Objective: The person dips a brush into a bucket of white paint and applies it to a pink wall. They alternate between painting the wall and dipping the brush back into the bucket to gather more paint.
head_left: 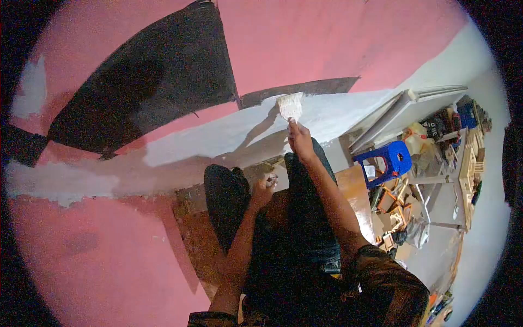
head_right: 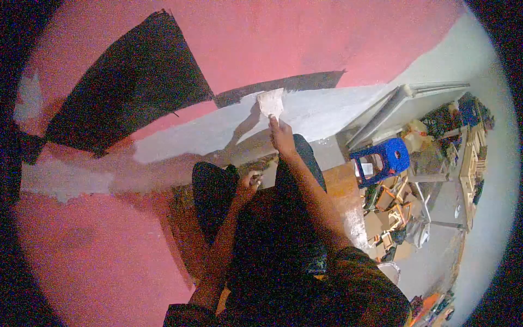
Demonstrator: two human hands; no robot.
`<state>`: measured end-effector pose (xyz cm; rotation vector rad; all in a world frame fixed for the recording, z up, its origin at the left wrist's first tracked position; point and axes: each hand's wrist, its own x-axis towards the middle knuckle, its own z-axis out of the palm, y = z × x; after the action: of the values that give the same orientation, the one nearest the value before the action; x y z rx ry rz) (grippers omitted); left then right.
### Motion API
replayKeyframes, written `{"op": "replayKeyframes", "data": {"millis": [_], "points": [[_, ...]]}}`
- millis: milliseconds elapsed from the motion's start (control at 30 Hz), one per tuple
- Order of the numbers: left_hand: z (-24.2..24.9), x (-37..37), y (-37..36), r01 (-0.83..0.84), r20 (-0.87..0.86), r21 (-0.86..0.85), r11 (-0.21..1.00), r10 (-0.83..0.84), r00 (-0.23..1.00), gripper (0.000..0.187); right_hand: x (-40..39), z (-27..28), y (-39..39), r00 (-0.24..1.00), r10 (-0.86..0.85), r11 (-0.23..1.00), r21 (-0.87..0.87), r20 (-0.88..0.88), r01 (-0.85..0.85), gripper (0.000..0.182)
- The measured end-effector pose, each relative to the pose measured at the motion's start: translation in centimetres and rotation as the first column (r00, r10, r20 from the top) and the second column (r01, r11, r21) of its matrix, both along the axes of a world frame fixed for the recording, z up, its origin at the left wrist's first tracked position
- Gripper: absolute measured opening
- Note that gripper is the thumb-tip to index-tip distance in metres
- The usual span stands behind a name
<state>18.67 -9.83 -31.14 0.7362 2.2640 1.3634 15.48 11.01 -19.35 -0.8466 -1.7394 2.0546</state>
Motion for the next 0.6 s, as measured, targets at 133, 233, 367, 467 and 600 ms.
{"op": "replayKeyframes", "data": {"millis": [133,233,367,467,600], "points": [[-1.8,-0.6,-0.1,-0.004,0.138,0.019,1.0,0.001,0.99,0.032,1.6,-0.5,-0.2,0.999,-0.017,1.0,-0.005,-0.033,0.016,0.038],[-1.1,-0.8,-0.3,-0.002,0.152,-0.039,0.999,0.008,0.988,0.031,-0.3,-1.8,0.7,0.993,0.01,0.998,0.06,-0.122,-0.002,0.037],[-1.3,-1.0,-0.2,0.001,0.141,-0.054,0.999,0.006,0.99,0.03,-0.6,-2.2,1.1,0.996,0.051,0.998,0.046,-0.067,-0.048,0.038],[-1.9,-0.8,-0.2,0.01,0.089,0.079,0.997,-0.017,0.996,0.029,0.8,-2.8,1.0,0.999,0.027,0.998,0.059,0.046,-0.03,0.039],[-4.9,-0.6,-0.3,-0.039,0.068,0.167,0.985,0.028,0.997,0.031,0.9,-1.4,0.8,0.996,0.0,1.0,-0.001,-0.091,0.0,0.039]]}}
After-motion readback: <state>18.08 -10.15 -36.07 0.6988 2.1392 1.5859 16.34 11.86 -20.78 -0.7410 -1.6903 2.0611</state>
